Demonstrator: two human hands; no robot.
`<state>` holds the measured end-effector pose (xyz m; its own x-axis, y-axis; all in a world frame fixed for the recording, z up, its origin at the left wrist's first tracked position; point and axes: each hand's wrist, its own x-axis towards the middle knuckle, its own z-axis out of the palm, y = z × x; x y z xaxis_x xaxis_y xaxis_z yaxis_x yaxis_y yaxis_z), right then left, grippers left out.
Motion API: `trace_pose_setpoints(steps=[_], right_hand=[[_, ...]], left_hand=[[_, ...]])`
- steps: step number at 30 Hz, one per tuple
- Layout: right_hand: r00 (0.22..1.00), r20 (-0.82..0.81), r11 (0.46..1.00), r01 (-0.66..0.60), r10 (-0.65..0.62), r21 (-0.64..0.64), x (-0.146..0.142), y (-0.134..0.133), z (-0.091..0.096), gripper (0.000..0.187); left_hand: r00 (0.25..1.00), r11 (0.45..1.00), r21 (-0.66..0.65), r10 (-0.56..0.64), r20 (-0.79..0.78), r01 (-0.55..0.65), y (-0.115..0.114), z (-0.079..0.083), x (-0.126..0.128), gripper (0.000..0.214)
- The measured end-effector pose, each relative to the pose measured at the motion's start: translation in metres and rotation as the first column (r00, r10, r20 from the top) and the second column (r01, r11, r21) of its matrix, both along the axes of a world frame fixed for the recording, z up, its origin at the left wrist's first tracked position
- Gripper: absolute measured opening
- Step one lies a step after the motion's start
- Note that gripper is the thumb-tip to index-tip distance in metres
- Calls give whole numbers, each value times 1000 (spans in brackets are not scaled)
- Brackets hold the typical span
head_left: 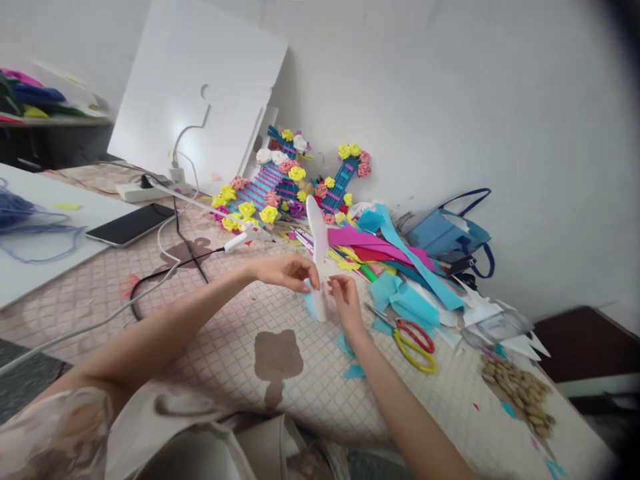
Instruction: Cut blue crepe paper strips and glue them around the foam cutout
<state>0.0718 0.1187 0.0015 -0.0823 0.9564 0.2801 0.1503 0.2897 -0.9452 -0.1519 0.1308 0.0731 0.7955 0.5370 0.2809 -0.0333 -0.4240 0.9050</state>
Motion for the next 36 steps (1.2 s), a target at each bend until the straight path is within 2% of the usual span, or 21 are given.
trace_pose_setpoints(steps=[2,4,6,7,10,14,16,20,21,22,24,25,26,27,28,31,34,36], right_hand=[[999,36,991,15,-20,136,0,-17,12,29],[978,211,916,-89,6,390,-2,-35,24,22],[929,370,846,-184,-16,500,-8,-49,31,19],[910,412,830,-194,-48,524,-12,-54,32,17],[895,437,823,-180,-90,539,-19,-59,31,5],[900,435,843,-248,18,478,-13,-62,31,5],[864,494,844,-332,92,422,-8,-67,31,7],[742,608,756,-562,282,335,3,-79,30,9],[753,591,756,-558,289,341,6,-79,29,11],[794,551,783,-504,256,364,10,-76,29,13],[905,417,880,-267,88,393,18,-61,30,16],[944,329,920,-106,-26,376,22,-49,30,16],[963,256,957,8,-86,291,26,-35,30,18],[980,189,992,39,-62,124,29,-20,29,23],[994,112,996,-9,19,-84,31,-5,28,28],[970,59,928,-205,234,-311,28,30,22,38],[929,-32,844,-349,369,-407,17,39,13,40],[916,-95,817,-391,390,-424,13,35,8,39]], left_hand=[[1000,1000,-26,1,10,-1,-1,-3,-1,27],[1000,999,-43,-6,14,6,-2,-3,-2,27],[1000,999,-50,-12,16,13,-2,-3,-1,27],[1000,999,-50,-12,19,13,-2,-3,-1,27],[999,999,-44,-4,38,6,-3,-4,-1,28],[999,999,-47,-8,49,10,-4,-8,-1,31],[999,1000,-30,2,36,-1,-4,-8,0,34],[999,998,23,51,7,-51,-5,-8,2,39],[998,998,27,58,6,-58,-5,-8,3,38],[998,998,27,61,9,-61,-5,-8,3,37],[998,998,21,61,15,-61,-5,-10,4,35],[998,998,15,61,17,-61,-5,-11,4,34],[998,998,9,63,19,-63,-5,-12,4,33],[998,998,1,65,21,-65,-5,-12,4,32],[997,998,-7,67,23,-67,-5,-13,4,32],[997,997,-18,69,39,-69,-7,-12,5,32],[996,996,-3,85,37,-85,-16,-10,4,34],[983,983,16,185,18,-185,-26,-10,-1,37]])
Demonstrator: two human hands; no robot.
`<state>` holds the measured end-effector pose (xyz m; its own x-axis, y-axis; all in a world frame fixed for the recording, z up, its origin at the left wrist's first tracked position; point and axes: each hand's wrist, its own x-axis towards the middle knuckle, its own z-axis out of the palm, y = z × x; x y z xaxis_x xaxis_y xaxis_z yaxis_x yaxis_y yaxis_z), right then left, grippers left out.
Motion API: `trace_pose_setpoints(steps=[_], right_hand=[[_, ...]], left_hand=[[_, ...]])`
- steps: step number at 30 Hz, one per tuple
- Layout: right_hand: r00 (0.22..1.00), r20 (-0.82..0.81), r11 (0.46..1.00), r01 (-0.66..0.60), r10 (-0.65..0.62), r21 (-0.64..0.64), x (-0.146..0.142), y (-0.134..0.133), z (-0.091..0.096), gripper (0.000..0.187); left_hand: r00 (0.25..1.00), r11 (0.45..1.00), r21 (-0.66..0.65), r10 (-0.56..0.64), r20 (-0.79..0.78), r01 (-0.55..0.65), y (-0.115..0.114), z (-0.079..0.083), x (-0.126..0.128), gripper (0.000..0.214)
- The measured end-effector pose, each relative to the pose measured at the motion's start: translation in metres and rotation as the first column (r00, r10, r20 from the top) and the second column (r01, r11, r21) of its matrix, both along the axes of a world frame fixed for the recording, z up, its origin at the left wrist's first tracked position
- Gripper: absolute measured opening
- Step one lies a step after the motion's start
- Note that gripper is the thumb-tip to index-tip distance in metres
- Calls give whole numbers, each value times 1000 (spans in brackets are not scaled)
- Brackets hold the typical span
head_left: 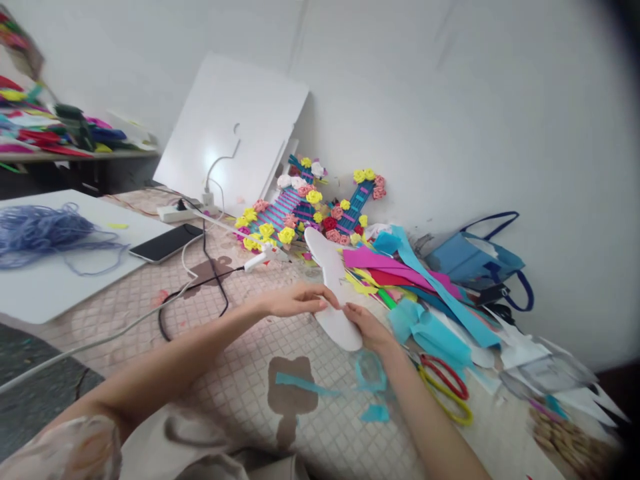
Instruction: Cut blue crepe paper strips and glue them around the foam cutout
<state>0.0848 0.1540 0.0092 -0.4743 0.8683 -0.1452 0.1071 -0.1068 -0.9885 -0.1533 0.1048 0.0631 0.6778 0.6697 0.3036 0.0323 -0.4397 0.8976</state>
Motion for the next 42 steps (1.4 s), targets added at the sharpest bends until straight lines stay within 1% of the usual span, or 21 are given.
trace_pose_setpoints(steps=[2,3,4,6,7,8,9,10,11,12,14,15,17,20,23,25,26,30,34,37,42], right_hand=[[999,-52,999,11,-13,-33,0,-5,-4,39],[997,-75,999,22,-26,-47,1,-6,-5,39],[995,-93,998,34,-39,-60,3,-7,-6,39],[991,-116,995,57,-66,-78,5,-7,-9,39],[989,-124,994,68,-79,-84,5,-6,-10,39],[987,-132,993,79,-91,-90,4,-5,-10,38],[985,-138,992,88,-100,-95,3,-5,-11,38],[984,-144,991,91,-105,-100,2,-5,-11,37],[983,-150,991,90,-105,-104,1,-6,-11,37],[983,-156,991,84,-100,-107,0,-7,-10,37],[982,-169,992,72,-90,-106,-1,-9,-9,37],[980,-178,992,73,-90,-101,-2,-10,-8,37],[973,-199,992,99,-113,-79,-2,-10,-6,37],[954,-238,983,178,-184,-43,0,-5,-8,37],[932,-266,969,245,-246,-38,1,1,-11,36],[919,-279,961,273,-277,-52,2,3,-12,36],[914,-285,957,284,-289,-60,2,3,-13,36],[900,-301,948,306,-316,-83,2,5,-11,34],[888,-310,941,324,-339,-99,0,6,-12,32],[883,-305,935,337,-356,-114,-1,6,-16,33],[887,-278,929,343,-368,-137,-1,6,-23,33]], left_hand=[[986,987,13,160,-44,-159,-11,-3,-11,43],[963,965,34,262,-65,-260,-15,-7,-20,44],[918,922,90,385,-92,-377,-18,-11,-30,41],[778,786,219,612,-139,-579,-18,-21,-55,30],[677,687,287,720,-151,-667,-15,-26,-68,27],[556,565,372,819,-143,-737,-11,-31,-81,26],[442,446,455,889,-123,-771,-4,-35,-93,29],[352,358,520,929,-115,-776,3,-39,-103,34],[298,315,556,946,-125,-769,11,-41,-111,41],[287,326,564,944,-160,-758,20,-43,-118,45],[349,447,495,894,-282,-745,36,-45,-125,41],[371,481,469,875,-312,-741,44,-46,-126,37],[396,516,438,853,-340,-736,55,-48,-127,29],[413,525,428,849,-330,-736,58,-49,-127,26],[439,536,427,844,-309,-728,48,-46,-127,28],[472,564,421,825,-310,-710,37,-40,-124,28],[494,586,407,810,-316,-701,31,-37,-121,28],[566,614,332,789,-239,-716,8,-22,-104,28],[739,745,219,662,-125,-630,-11,-17,-89,33],[807,807,194,582,-98,-558,-19,-22,-83,34],[803,792,220,593,-53,-570,-26,-31,-80,30]])
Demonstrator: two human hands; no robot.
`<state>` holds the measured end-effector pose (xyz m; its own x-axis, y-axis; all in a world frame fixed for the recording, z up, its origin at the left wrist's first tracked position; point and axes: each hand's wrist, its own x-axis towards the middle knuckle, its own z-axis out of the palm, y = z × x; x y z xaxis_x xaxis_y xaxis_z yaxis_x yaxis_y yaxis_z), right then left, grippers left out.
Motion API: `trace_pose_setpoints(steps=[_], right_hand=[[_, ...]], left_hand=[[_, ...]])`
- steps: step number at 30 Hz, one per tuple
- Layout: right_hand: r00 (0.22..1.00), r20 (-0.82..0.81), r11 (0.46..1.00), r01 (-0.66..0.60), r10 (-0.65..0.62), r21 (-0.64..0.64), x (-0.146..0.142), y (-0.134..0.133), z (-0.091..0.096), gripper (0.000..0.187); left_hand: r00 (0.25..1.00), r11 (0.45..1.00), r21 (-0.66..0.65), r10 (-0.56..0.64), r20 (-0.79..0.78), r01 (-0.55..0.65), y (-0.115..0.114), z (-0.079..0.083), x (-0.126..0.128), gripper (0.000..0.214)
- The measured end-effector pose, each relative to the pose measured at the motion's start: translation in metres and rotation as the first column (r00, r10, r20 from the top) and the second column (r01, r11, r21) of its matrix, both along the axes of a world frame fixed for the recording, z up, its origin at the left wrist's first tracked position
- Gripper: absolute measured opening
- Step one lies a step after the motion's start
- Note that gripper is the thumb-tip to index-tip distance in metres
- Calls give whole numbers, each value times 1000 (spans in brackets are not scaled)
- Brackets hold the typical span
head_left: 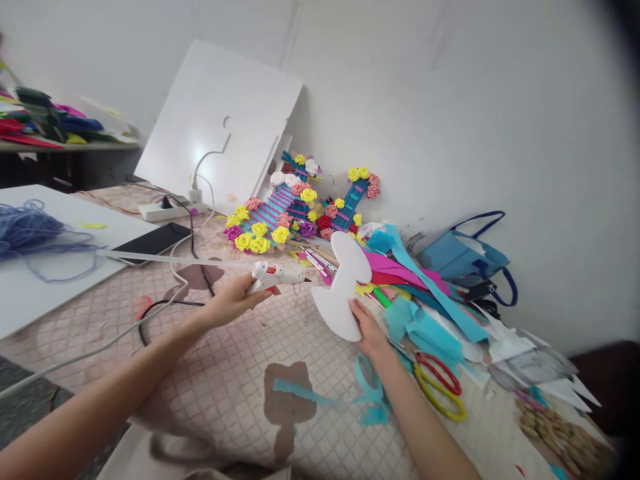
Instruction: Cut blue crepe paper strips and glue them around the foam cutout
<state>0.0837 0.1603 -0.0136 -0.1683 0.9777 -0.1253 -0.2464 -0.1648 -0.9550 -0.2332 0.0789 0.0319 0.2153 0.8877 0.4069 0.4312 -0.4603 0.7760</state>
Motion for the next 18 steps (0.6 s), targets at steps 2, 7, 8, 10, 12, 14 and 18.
trace_pose_setpoints(steps=[2,7,8,10,12,14,18], right_hand=[[1000,11,1000,2,-2,-6,0,1,-2,34],[998,44,998,46,-48,38,0,7,-3,37],[997,49,997,63,-65,53,0,8,-2,37],[994,56,993,91,-96,79,2,10,-2,36],[993,60,991,100,-106,92,4,13,-1,36],[994,60,992,88,-94,91,5,14,-2,36],[997,50,996,61,-64,71,7,18,-6,35]], left_hand=[[1000,1000,-8,19,11,-19,-2,0,0,31],[997,996,-62,65,29,-64,-7,3,0,36],[997,996,-59,68,21,-67,-8,4,1,37],[997,996,-44,77,0,-77,-10,4,1,36],[996,996,-29,83,-16,-83,-11,3,2,36],[996,996,-32,80,-29,-81,-11,1,4,36],[997,996,-55,65,-40,-67,-10,-3,7,37]])
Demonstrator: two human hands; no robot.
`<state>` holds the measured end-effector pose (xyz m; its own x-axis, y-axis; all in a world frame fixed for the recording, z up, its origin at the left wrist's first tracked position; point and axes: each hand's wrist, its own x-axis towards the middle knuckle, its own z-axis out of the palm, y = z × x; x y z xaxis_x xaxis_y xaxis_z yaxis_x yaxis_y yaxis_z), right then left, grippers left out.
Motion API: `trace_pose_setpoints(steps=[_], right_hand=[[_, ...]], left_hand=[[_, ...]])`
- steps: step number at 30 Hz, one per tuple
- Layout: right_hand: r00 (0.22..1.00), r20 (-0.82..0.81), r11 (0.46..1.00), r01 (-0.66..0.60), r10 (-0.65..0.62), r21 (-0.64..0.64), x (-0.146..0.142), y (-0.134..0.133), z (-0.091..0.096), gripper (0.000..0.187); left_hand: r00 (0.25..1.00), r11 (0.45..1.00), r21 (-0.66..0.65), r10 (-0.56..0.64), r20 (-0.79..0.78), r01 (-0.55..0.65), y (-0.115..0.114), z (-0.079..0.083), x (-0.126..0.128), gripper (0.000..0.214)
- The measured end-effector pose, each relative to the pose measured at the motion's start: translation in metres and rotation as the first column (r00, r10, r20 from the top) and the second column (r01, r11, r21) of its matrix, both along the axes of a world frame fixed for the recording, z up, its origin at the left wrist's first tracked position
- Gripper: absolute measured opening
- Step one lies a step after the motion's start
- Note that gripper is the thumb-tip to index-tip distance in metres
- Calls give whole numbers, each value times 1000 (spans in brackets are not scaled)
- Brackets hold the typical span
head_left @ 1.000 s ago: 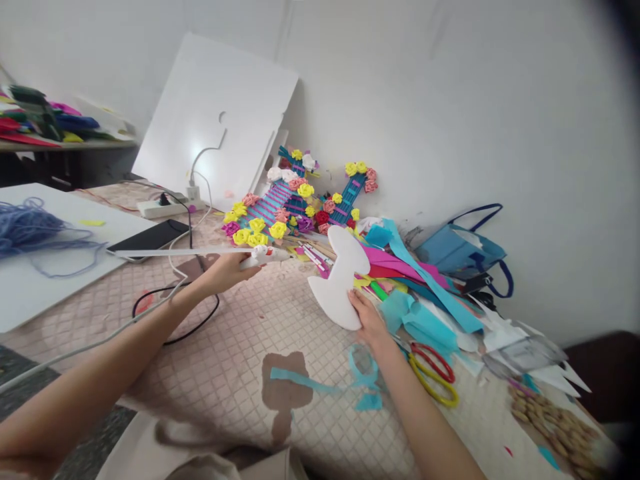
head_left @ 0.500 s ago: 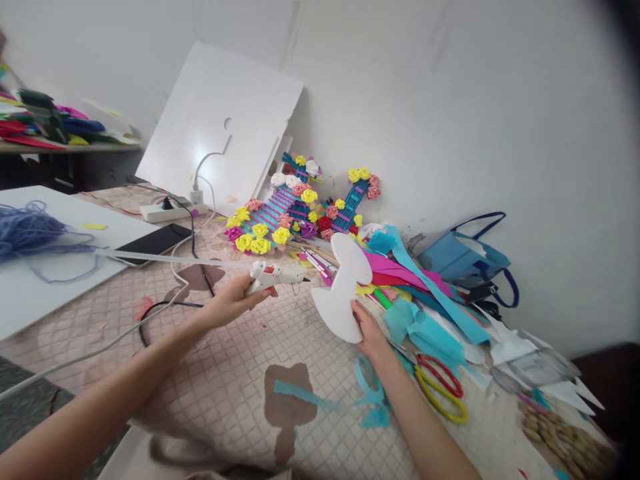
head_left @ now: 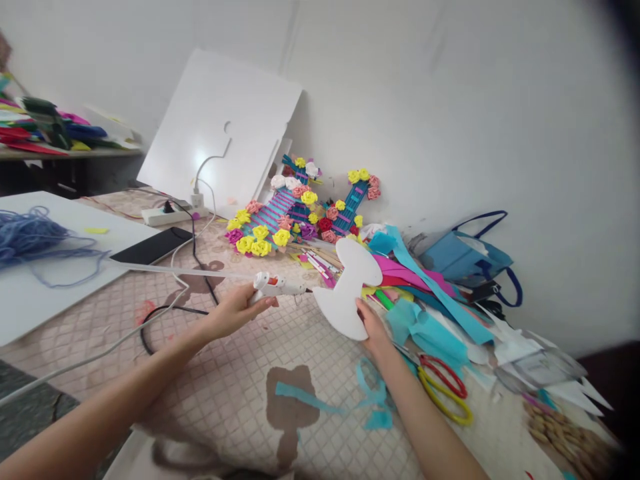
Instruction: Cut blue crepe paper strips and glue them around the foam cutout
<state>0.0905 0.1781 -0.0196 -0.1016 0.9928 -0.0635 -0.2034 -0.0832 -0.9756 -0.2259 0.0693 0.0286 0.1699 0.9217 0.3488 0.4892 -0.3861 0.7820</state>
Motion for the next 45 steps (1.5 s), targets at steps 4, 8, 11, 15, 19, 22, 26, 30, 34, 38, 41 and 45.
trace_pose_setpoints(steps=[4,8,11,15,19,22,26,30,34,38,41,45], right_hand=[[1000,-25,1000,5,-5,-10,1,3,-5,37],[999,-37,1000,-1,0,-28,3,5,-8,40],[999,-34,999,-7,6,-43,5,6,-10,41],[1000,-25,998,-9,8,-56,6,7,-11,43],[1000,-19,998,-13,12,-63,6,6,-10,44],[1000,-20,998,-10,9,-65,5,5,-9,43],[1000,-22,998,-4,3,-66,5,5,-9,43],[1000,-14,998,-1,0,-65,5,4,-8,41],[1000,-13,998,5,-6,-60,4,4,-8,41],[1000,-14,998,4,-5,-61,4,4,-8,41],[1000,-9,998,2,-3,-60,4,4,-8,40],[1000,-4,998,0,0,-60,4,4,-8,41]], left_hand=[[999,1000,-1,20,-25,-20,-1,1,3,38],[994,998,24,67,-88,-65,-1,1,5,37],[988,996,38,90,-129,-86,1,-2,6,36],[987,995,36,97,-128,-93,4,-7,7,34],[986,994,32,106,-128,-103,4,-8,7,34],[985,994,22,108,-137,-106,4,-7,7,35],[988,997,32,80,-131,-76,4,-6,7,36],[994,998,60,41,-105,-35,5,-7,7,34],[994,997,71,51,-96,-44,5,-8,7,32],[989,994,53,103,-107,-98,3,-6,8,31],[989,994,54,101,-110,-96,3,-5,9,29],[988,994,66,93,-120,-86,3,-6,10,29]])
